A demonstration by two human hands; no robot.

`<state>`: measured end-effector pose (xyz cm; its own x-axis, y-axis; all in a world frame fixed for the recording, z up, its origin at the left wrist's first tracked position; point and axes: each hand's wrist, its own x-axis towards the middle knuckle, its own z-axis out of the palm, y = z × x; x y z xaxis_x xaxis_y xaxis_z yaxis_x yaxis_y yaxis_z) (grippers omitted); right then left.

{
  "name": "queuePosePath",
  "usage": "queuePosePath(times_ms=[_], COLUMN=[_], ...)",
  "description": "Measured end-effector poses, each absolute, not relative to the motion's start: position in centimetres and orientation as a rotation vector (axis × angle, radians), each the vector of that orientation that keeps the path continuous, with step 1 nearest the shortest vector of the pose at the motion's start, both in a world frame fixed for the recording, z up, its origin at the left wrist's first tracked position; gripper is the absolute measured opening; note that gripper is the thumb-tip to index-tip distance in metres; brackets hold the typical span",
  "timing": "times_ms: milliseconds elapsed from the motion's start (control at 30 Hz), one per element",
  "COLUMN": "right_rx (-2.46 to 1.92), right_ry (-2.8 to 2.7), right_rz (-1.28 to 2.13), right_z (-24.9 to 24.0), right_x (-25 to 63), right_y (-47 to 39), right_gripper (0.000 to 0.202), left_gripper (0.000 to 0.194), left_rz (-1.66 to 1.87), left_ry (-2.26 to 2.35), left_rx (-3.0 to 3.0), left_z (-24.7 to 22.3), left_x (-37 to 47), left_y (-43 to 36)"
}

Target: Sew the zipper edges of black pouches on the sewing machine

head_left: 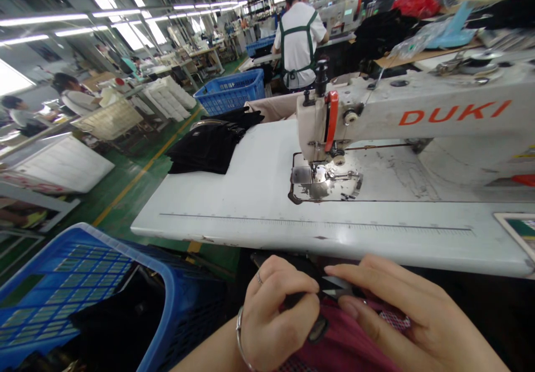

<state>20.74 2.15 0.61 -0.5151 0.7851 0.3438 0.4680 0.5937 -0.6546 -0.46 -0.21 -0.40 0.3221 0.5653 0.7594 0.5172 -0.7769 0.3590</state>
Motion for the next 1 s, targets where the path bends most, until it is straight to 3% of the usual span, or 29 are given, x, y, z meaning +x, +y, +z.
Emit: queuePosePath(times_ms=[500, 1000], right_rx=[-1.005, -1.021], right_ry=[-2.229, -2.11], right_rz=[0.523, 0.757], right_z=[0.63, 0.38], right_x=[21.08, 20.69], right_y=[1.8, 1.55], right_gripper=[0.027, 0.027], left_gripper=[0.014, 0.021], left_rz=[1.47, 1.493], left_ry=[1.009, 1.089], left_rx=[2.547, 2.462], left_z=[-0.35, 0.15], left_x=[-0.34, -0.08], left_y=[-0.09, -0.07])
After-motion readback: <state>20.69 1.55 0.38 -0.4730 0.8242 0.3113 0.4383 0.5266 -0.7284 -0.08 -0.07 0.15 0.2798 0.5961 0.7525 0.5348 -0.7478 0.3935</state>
